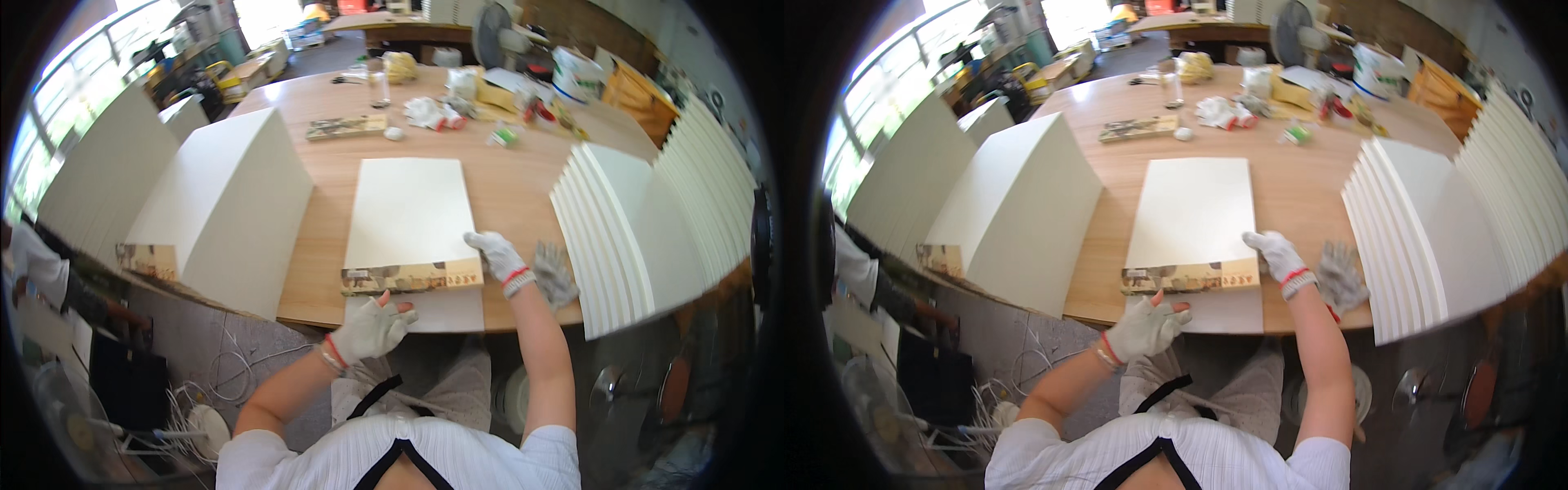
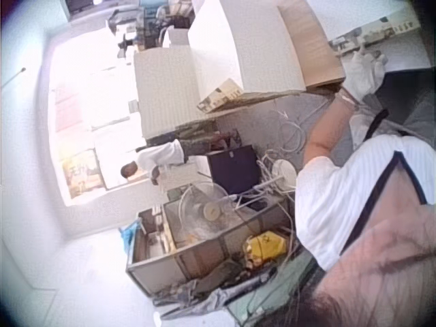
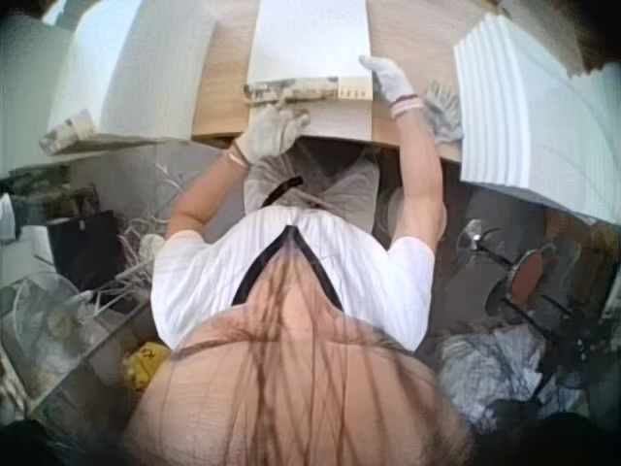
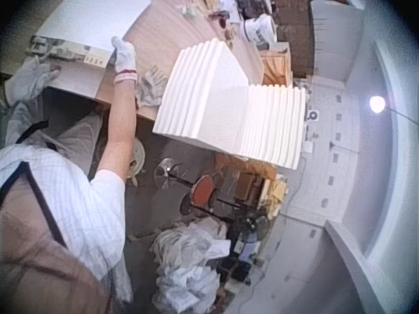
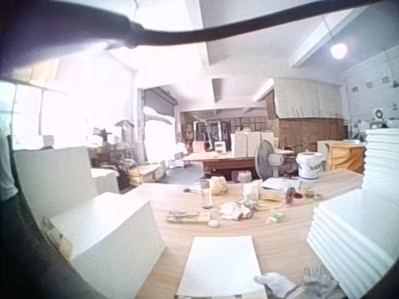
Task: The person applies glue with a brush to the edges of stacked white paper components and moves them onto another stack.
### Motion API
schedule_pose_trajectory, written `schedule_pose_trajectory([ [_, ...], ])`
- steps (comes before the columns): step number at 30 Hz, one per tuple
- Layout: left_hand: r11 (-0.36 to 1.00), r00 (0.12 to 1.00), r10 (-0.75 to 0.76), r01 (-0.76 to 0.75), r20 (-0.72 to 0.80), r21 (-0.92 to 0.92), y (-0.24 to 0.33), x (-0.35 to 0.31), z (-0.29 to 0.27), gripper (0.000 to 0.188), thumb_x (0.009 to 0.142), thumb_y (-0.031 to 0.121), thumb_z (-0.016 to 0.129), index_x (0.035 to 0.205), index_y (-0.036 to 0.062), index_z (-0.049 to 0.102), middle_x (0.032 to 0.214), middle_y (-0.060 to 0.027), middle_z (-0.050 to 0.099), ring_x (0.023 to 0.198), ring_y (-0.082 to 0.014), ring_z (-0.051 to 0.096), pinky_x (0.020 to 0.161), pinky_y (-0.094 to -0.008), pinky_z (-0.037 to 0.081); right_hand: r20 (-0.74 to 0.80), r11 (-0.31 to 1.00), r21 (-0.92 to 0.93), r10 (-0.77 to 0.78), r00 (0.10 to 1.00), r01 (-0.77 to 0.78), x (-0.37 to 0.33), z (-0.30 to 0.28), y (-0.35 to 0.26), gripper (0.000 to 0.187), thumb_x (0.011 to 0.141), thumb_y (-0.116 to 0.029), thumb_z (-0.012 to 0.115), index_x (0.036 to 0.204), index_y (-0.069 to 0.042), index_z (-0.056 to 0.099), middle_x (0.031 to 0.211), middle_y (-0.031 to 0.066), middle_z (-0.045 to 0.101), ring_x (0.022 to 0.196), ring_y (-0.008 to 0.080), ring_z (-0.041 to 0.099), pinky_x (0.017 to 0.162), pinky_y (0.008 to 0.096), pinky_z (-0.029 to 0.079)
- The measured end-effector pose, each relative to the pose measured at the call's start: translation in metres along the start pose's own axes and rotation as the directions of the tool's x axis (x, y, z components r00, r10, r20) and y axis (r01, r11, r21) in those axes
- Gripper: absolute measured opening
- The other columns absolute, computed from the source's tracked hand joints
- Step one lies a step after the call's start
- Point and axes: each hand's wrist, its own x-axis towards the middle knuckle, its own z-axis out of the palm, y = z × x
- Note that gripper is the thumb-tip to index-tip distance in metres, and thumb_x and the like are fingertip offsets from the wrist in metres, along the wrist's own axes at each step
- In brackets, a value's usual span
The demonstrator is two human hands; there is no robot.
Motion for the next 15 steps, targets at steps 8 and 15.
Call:
schedule_pose_trajectory([
  [8,0.875,0.846,0.475,-0.426,-0.242,0.231,0.006,0.04,0.025,0.022,0.094,0.026,0.059,0.076,0.0153,0.053,0.053,0.0077,0.031,0.041,-0.0067,0.031,0.035,-0.0213,0.023,-0.008,0.912,0.384,-0.15,0.989,0.141,0.057,-0.009,-0.019,0.036,0.093,-0.025,0.059,0.117,0.001,0.057,0.104,0.0111,0.066,0.09,0.0194,0.065,0.078,0.0321,0.055],
  [15,0.37,0.639,0.769,-0.433,-0.01,0.822,0.028,-0.023,0.038,0.031,0.09,0.032,0.067,0.099,0.0039,0.061,0.071,-0.0029,0.058,0.057,-0.0111,0.055,0.048,-0.0245,0.044,-0.057,0.833,0.335,-0.448,0.892,0.439,0.031,0.041,-0.018,0.042,0.096,-0.022,0.054,0.126,0.006,0.046,0.109,0.0124,0.061,0.092,0.0193,0.063,0.08,0.0302,0.053],
])
